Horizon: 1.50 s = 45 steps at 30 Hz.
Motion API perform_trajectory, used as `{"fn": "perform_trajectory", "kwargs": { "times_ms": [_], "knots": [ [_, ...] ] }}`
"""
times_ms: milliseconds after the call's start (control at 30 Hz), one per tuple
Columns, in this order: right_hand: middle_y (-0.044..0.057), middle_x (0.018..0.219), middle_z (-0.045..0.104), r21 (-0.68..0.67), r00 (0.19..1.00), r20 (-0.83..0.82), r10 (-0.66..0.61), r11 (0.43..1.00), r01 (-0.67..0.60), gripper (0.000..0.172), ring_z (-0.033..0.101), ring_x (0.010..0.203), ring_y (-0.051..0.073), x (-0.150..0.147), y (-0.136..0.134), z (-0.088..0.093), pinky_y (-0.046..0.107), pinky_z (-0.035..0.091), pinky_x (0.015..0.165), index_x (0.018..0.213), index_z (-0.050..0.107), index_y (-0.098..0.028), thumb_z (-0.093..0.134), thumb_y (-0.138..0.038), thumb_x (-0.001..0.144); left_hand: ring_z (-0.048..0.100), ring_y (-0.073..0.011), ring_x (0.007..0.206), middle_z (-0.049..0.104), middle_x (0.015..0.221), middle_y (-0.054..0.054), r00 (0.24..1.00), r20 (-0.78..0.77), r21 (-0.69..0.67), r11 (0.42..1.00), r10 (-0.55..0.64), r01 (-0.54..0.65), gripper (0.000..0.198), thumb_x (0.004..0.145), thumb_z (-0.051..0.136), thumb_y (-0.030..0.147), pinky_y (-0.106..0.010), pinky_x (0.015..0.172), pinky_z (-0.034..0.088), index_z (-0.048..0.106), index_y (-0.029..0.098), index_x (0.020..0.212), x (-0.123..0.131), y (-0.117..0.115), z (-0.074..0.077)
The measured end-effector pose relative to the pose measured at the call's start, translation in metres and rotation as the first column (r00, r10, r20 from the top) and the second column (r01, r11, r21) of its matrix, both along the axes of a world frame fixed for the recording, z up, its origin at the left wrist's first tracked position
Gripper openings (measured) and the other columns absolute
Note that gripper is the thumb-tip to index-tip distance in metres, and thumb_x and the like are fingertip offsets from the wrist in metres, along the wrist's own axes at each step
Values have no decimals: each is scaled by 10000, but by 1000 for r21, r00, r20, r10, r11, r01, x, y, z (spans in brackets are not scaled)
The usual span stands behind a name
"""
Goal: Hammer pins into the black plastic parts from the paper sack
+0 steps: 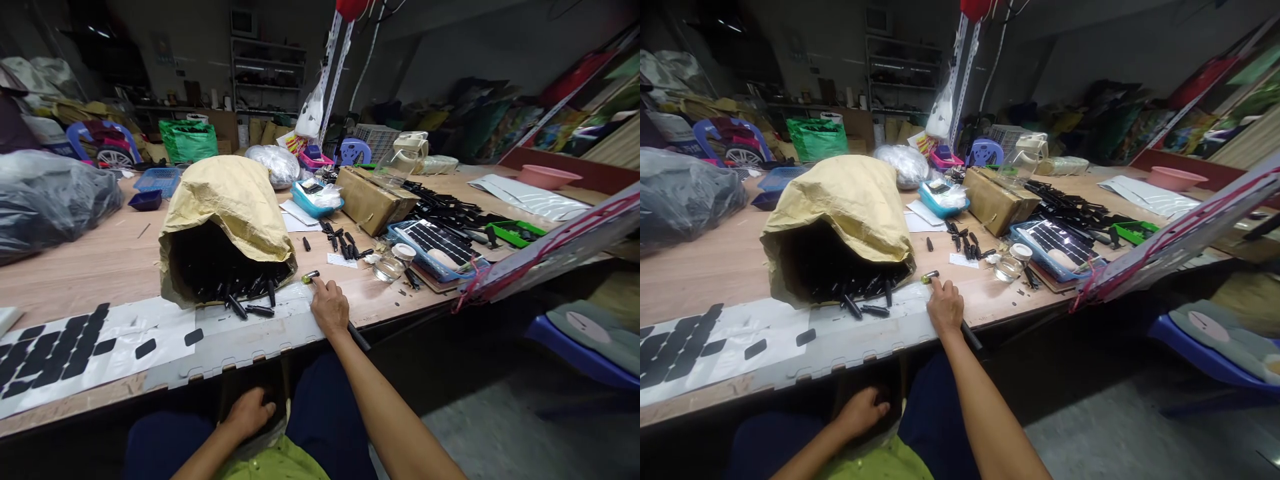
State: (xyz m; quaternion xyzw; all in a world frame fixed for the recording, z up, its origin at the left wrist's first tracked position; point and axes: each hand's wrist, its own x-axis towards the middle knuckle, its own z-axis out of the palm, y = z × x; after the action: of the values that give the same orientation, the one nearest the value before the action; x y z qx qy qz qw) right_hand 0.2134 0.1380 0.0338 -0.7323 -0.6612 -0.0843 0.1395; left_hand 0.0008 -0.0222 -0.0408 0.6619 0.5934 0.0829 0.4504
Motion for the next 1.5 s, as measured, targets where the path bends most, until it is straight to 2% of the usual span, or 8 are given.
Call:
{"fn": "perform_trajectory", "kwargs": {
  "times_ms": [133, 300, 433, 667, 1033, 1167, 1333, 1500],
  "knots": [
    [77, 991, 553, -2, 1000, 1, 4, 1000, -4, 400, 500, 859, 195, 0, 0, 0, 294, 323, 677, 1289, 559, -269, 455, -179, 914, 656, -168, 762, 731, 870, 6, 974, 87, 323, 930, -211, 173, 204, 847, 575, 320, -277, 717, 494, 730, 314, 979, -6, 9, 79],
    [73, 977, 557, 14, 1000, 1, 1, 1000, -1, 398, 507, 859, 201, 0, 0, 0, 297, 326, 673, 1283, 565, -271, 455, -185, 910, 579, -215, 897, 630, 975, -74, 970, -214, 698, 713, 119, 66, 352, 857, 477, 139, -328, 758, 472, 673, 243, 1130, -44, 80, 129],
    [73, 967, 559, 27, 1000, -1, 15, 1000, -15, 395, 508, 854, 197, 1, 0, -1, 297, 325, 673, 1275, 571, -266, 460, -181, 906, 514, -241, 915, 567, 988, -79, 899, -411, 708, 673, 148, 213, 355, 753, 518, 18, -364, 753, 420, 711, 244, 945, -63, 116, 126],
    [74, 969, 557, 14, 1000, -14, 9, 1000, -9, 399, 503, 853, 199, 0, 0, 0, 294, 325, 677, 1284, 568, -265, 455, -189, 910, 498, -260, 941, 636, 942, -54, 927, -370, 674, 705, 66, 219, 140, 783, 645, 166, -401, 805, 372, 697, 239, 890, -47, 97, 114],
    [53, 993, 591, -73, 988, -156, -8, 997, -3, 356, 544, 870, 175, 6, 4, 13, 270, 359, 683, 1246, 607, -297, 498, -211, 918, 530, -226, 873, 655, 849, -34, 994, -23, 654, 753, 104, -64, 119, 772, 691, 276, -366, 812, 419, 692, 214, 873, -29, 96, 87],
    [48, 1071, 630, -11, 891, -453, 43, 998, -54, 364, 589, 898, 173, 2, -14, 27, 270, 431, 732, 1253, 607, -269, 455, -224, 925, 532, -231, 894, 646, 845, -30, 992, -19, 627, 775, 122, -83, 99, 741, 693, 236, -372, 824, 417, 693, 217, 837, -29, 97, 89],
    [71, 1143, 655, 205, 633, -670, 387, 917, -343, 361, 608, 1031, 178, -27, -71, 39, 312, 480, 925, 1254, 606, -221, 426, -284, 947, 527, -229, 900, 637, 841, -33, 994, -8, 608, 789, 111, -84, 145, 743, 687, 220, -381, 843, 412, 724, 220, 883, -29, 96, 89],
    [57, 1130, 661, 163, 627, -654, 424, 888, -430, 372, 618, 1053, 167, -51, -104, 32, 301, 493, 937, 1292, 586, -254, 411, -258, 964, 531, -221, 881, 637, 835, -34, 994, 7, 611, 787, 106, -88, 147, 758, 694, 225, -372, 833, 405, 741, 220, 897, -30, 97, 87]
  ]
}}
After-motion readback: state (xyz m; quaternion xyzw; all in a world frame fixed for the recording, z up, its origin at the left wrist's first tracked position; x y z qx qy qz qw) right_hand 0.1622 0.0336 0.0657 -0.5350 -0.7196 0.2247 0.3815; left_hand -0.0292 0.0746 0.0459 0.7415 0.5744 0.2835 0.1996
